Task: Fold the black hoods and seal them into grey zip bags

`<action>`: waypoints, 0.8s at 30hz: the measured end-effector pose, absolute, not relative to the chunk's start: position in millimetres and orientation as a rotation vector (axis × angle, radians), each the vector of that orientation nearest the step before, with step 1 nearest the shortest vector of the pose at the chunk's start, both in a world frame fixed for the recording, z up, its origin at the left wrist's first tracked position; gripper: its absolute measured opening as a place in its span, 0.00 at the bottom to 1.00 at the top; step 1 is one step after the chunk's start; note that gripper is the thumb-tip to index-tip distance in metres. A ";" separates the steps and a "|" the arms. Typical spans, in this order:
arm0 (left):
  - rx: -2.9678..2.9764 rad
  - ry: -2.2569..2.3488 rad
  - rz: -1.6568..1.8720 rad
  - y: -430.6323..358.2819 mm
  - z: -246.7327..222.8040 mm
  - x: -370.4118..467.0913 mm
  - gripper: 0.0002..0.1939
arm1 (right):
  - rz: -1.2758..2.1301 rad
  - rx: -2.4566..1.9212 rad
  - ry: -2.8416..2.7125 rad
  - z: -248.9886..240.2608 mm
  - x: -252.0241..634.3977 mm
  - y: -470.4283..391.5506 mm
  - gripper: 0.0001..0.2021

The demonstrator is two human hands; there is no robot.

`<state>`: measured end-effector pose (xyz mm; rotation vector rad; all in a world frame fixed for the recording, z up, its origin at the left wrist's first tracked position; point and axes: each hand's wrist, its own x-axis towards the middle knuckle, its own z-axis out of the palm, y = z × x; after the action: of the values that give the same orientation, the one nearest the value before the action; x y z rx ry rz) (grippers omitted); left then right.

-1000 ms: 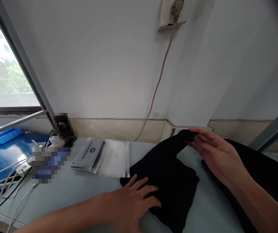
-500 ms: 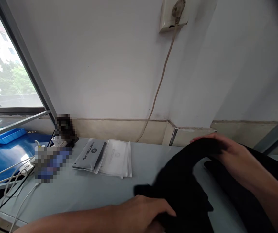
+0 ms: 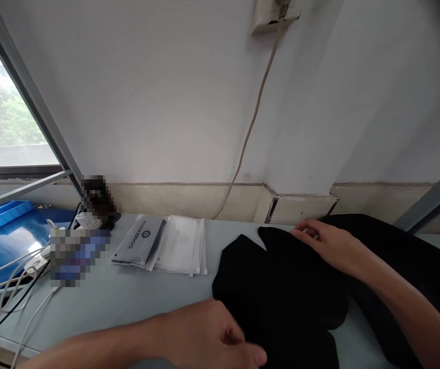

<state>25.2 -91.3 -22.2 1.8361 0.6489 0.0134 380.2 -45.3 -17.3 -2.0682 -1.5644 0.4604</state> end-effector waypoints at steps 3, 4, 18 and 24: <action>2.318 0.707 0.314 -80.6 -7.3 24.9 0.17 | 0.728 -2.126 -1.807 -19.3 365.0 -57.3 0.24; 2.457 0.661 0.390 -75.0 -8.2 25.2 0.18 | 0.752 -2.140 -1.899 -20.8 359.1 -60.6 0.25; 2.621 0.841 0.343 -36.9 -19.7 16.4 0.17 | 0.501 -1.939 -2.239 -36.7 337.8 -60.1 0.42; 2.712 1.225 0.140 -17.9 -50.9 -0.2 0.31 | 0.513 -2.005 -2.308 -42.5 337.7 -61.7 0.44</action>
<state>-0.2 -17.9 -50.9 2.7119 1.2251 0.1402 337.7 -61.7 -42.5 -2.0053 -2.3080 0.5132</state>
